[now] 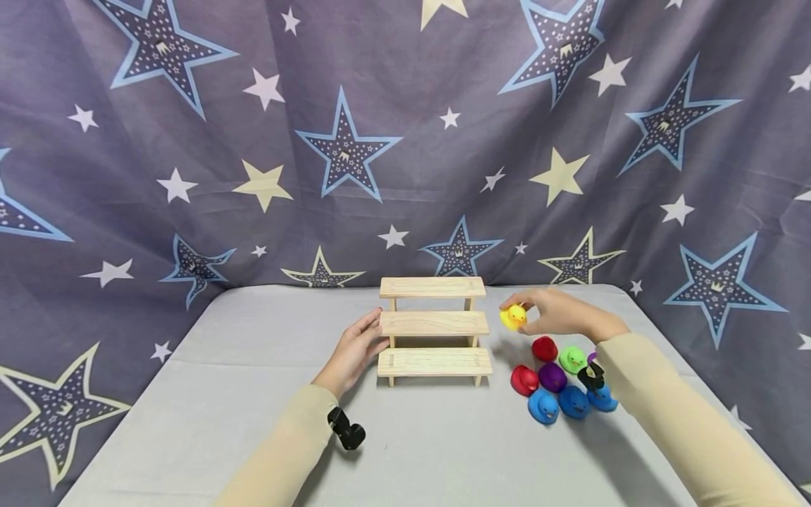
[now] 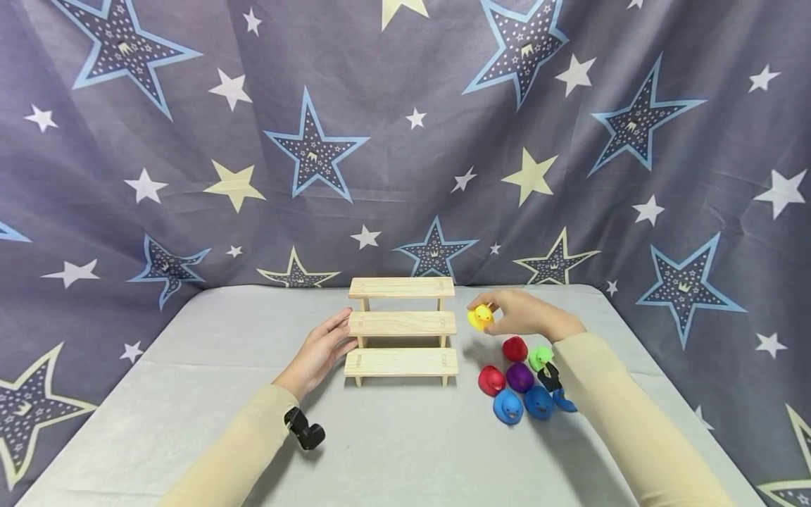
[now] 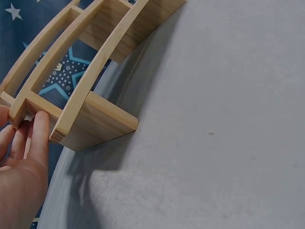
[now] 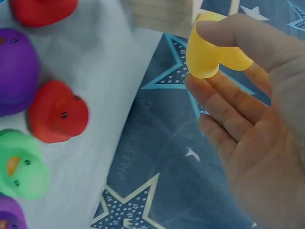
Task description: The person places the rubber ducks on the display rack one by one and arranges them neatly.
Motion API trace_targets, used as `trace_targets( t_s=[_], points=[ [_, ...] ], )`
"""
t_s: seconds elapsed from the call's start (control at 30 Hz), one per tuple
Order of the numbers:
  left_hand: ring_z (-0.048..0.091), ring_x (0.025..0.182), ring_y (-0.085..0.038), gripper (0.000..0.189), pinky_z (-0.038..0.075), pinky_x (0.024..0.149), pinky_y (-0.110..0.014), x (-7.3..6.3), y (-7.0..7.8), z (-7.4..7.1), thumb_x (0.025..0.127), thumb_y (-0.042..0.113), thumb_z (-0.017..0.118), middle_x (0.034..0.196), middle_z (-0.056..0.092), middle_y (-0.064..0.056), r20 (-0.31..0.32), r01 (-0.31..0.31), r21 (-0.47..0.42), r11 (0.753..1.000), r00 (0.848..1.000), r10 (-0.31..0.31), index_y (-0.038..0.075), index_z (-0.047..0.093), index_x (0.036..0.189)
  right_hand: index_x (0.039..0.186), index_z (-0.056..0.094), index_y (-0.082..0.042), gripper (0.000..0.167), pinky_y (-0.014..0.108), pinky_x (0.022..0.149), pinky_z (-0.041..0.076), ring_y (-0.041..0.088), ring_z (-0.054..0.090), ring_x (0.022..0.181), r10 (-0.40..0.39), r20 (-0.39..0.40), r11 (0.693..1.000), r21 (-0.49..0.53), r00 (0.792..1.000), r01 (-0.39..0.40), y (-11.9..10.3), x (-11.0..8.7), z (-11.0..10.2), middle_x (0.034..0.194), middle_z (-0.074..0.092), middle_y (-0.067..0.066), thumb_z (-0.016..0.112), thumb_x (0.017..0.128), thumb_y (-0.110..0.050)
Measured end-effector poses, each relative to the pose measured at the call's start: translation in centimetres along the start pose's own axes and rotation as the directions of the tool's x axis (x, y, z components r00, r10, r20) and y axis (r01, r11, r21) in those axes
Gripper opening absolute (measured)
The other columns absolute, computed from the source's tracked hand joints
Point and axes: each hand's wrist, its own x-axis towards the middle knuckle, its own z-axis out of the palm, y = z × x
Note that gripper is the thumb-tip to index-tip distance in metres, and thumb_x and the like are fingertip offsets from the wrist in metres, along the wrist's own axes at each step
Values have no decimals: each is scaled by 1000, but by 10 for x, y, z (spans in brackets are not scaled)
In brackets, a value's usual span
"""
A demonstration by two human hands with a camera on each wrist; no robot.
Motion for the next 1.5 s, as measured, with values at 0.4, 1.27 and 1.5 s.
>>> trace_targets(
  t_s=[0.4,1.27,1.5],
  points=[
    [40,140,-33,53,48,109,-33,0,-1,-1,106,8,44,158,31,-19,0,9,8,1000,1000,-9,3,29,157,130,67,-15,45,47,89,58,25,59,105,24,-13,999,41,1000,-24,-23,21,-10,122,65,6,76,86,-13],
    [41,139,-33,55,48,108,-33,1,0,-1,105,8,46,158,30,-18,4,12,4,1000,1000,-12,2,29,157,131,66,-12,47,37,91,59,21,61,101,-92,-74,991,89,993,99,-77,112,20,121,65,8,72,84,-13],
    [41,139,-33,54,49,108,-32,2,-1,-3,105,7,46,158,31,-18,5,18,-5,1000,1000,-18,2,30,156,132,65,-15,47,34,90,57,21,61,103,-70,-46,994,81,996,74,-87,135,25,118,63,4,72,85,-14]
  ],
)
